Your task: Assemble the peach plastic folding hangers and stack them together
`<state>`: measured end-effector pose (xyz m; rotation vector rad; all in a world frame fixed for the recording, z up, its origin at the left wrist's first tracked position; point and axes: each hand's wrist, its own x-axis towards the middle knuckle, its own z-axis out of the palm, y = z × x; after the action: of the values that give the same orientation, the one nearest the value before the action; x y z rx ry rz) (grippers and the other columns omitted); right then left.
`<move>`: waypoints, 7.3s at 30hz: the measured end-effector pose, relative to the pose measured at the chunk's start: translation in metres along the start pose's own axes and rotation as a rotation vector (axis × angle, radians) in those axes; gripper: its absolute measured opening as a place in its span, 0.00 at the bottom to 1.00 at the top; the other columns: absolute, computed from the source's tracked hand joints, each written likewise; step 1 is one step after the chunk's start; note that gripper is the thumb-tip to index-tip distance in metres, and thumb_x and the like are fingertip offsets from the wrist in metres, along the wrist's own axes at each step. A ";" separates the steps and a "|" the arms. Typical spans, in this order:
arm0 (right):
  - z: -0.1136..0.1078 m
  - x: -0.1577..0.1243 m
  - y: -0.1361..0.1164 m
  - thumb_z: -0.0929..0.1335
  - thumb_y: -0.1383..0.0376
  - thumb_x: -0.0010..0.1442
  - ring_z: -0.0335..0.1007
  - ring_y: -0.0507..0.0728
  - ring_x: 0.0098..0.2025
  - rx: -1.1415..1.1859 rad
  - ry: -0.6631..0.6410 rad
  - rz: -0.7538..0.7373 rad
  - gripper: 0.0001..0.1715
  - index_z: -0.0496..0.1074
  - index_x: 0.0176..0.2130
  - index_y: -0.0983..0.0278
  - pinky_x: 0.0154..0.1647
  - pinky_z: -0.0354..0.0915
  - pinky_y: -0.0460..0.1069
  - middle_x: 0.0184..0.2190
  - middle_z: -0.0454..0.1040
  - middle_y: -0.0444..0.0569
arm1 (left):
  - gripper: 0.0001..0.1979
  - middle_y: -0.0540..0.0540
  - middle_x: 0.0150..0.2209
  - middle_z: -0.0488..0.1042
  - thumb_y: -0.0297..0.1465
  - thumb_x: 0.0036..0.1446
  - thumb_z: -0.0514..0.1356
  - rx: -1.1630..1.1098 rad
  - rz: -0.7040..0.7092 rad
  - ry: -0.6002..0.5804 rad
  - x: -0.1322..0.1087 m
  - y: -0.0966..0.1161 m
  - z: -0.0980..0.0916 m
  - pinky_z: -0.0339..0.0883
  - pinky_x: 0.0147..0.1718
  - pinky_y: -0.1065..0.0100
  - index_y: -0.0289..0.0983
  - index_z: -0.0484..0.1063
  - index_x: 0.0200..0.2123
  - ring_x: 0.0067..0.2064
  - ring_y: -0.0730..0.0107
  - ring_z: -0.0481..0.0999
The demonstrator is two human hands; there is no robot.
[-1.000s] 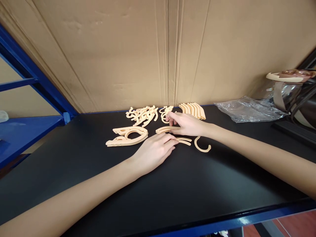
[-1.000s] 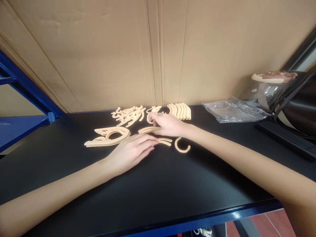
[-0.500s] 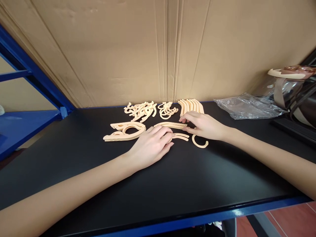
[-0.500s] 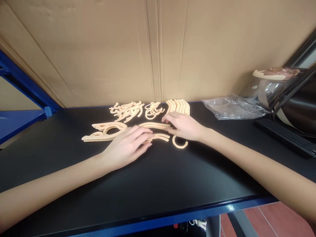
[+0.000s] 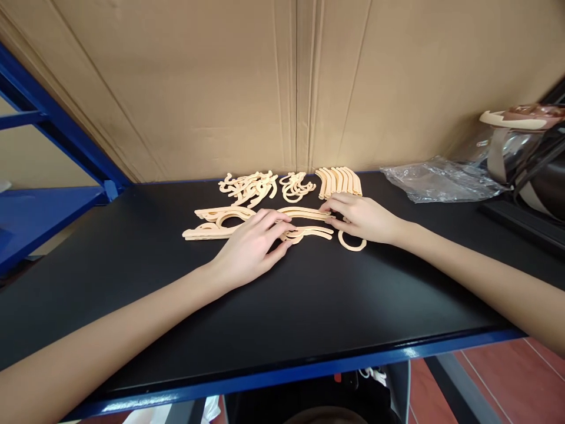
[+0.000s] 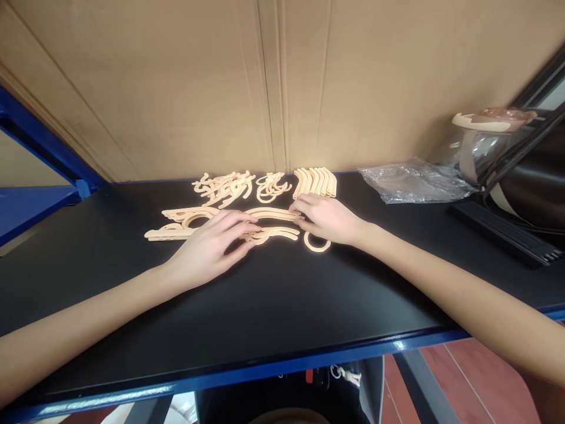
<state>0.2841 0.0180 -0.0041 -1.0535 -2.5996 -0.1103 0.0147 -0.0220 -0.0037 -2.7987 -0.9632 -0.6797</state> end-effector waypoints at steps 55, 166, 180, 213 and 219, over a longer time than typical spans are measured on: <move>-0.046 -0.006 0.016 0.63 0.63 0.62 0.72 0.58 0.42 0.001 -0.076 0.074 0.12 0.74 0.43 0.60 0.40 0.65 0.51 0.42 0.76 0.48 | 0.10 0.44 0.49 0.75 0.33 0.65 0.54 -0.027 0.024 -0.045 0.001 -0.008 -0.004 0.64 0.52 0.55 0.38 0.73 0.45 0.55 0.58 0.69; -0.008 0.004 -0.040 0.71 0.58 0.57 0.68 0.49 0.33 1.444 0.103 0.490 0.11 0.69 0.33 0.63 0.42 0.66 0.47 0.29 0.71 0.42 | 0.12 0.50 0.29 0.71 0.34 0.68 0.46 -0.082 -0.105 -0.064 0.000 0.019 -0.010 0.59 0.28 0.69 0.38 0.64 0.34 0.31 0.68 0.69; -0.006 0.005 -0.046 0.74 0.61 0.53 0.77 0.52 0.34 1.558 -0.073 0.519 0.17 0.72 0.41 0.65 0.40 0.74 0.48 0.32 0.78 0.46 | 0.10 0.48 0.32 0.76 0.34 0.67 0.52 -0.199 0.007 0.003 -0.001 0.020 -0.004 0.66 0.34 0.68 0.38 0.71 0.43 0.32 0.69 0.75; -0.002 0.003 -0.048 0.73 0.66 0.55 0.73 0.49 0.27 1.476 0.000 0.395 0.12 0.65 0.33 0.64 0.34 0.70 0.46 0.27 0.74 0.40 | 0.11 0.52 0.32 0.79 0.27 0.64 0.57 -0.312 0.029 0.072 -0.004 0.021 -0.002 0.67 0.32 0.73 0.40 0.72 0.49 0.30 0.74 0.76; -0.002 0.003 -0.047 0.73 0.64 0.56 0.72 0.48 0.27 1.438 0.005 0.429 0.22 0.64 0.48 0.62 0.35 0.69 0.46 0.27 0.73 0.38 | 0.08 0.54 0.36 0.80 0.30 0.63 0.59 -0.363 -0.089 -0.002 -0.007 0.022 -0.002 0.67 0.33 0.74 0.40 0.69 0.45 0.35 0.72 0.79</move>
<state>0.2503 -0.0148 0.0013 -0.8709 -1.5903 1.5368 0.0218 -0.0438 -0.0041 -3.0763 -1.0658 -0.9503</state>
